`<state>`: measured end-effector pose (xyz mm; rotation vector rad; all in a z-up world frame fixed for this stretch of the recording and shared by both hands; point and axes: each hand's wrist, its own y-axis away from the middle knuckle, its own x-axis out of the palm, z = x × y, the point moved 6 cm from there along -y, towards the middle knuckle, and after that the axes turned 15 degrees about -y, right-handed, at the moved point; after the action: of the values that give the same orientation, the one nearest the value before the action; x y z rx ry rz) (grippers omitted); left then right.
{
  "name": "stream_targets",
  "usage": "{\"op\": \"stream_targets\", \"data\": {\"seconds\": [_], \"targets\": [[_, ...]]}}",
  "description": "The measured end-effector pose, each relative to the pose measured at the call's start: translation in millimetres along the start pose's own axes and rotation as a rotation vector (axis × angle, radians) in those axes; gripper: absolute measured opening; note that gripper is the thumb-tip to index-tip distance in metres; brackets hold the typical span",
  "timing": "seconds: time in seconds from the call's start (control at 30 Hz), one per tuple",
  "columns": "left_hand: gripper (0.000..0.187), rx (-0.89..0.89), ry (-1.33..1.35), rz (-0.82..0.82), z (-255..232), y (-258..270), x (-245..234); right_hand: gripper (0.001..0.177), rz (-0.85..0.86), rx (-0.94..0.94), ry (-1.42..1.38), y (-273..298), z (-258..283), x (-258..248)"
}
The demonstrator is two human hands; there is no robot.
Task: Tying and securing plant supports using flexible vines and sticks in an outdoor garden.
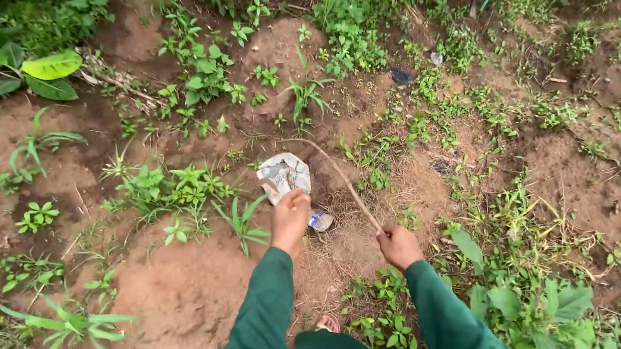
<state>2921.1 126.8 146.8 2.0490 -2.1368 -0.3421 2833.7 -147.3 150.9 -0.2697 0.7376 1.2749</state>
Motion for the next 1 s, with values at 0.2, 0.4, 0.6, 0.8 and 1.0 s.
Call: {"op": "stream_targets", "data": {"seconds": [0.2,0.4,0.6,0.8,1.0], "targets": [[0.037,-0.010,0.052,-0.127,-35.7,-96.8,3.3,0.035,0.057,0.061,0.159,-121.6,-29.7,1.5],[0.032,-0.091,0.091,-0.163,-13.4,-207.5,23.1,0.034,0.148,0.281,0.239,-214.3,-75.1,33.9],[0.028,-0.047,-0.253,-0.265,-43.7,-330.9,22.8,0.037,0.347,0.302,0.366,-332.4,-43.5,54.2],[0.026,0.106,-0.351,-0.376,-123.5,-394.6,33.0,0.054,0.393,0.309,0.408,-402.1,-0.3,51.5],[0.023,0.317,-0.398,-0.441,-105.8,-456.2,35.8,0.035,0.567,0.165,0.702,-513.9,-28.5,117.5]]}}
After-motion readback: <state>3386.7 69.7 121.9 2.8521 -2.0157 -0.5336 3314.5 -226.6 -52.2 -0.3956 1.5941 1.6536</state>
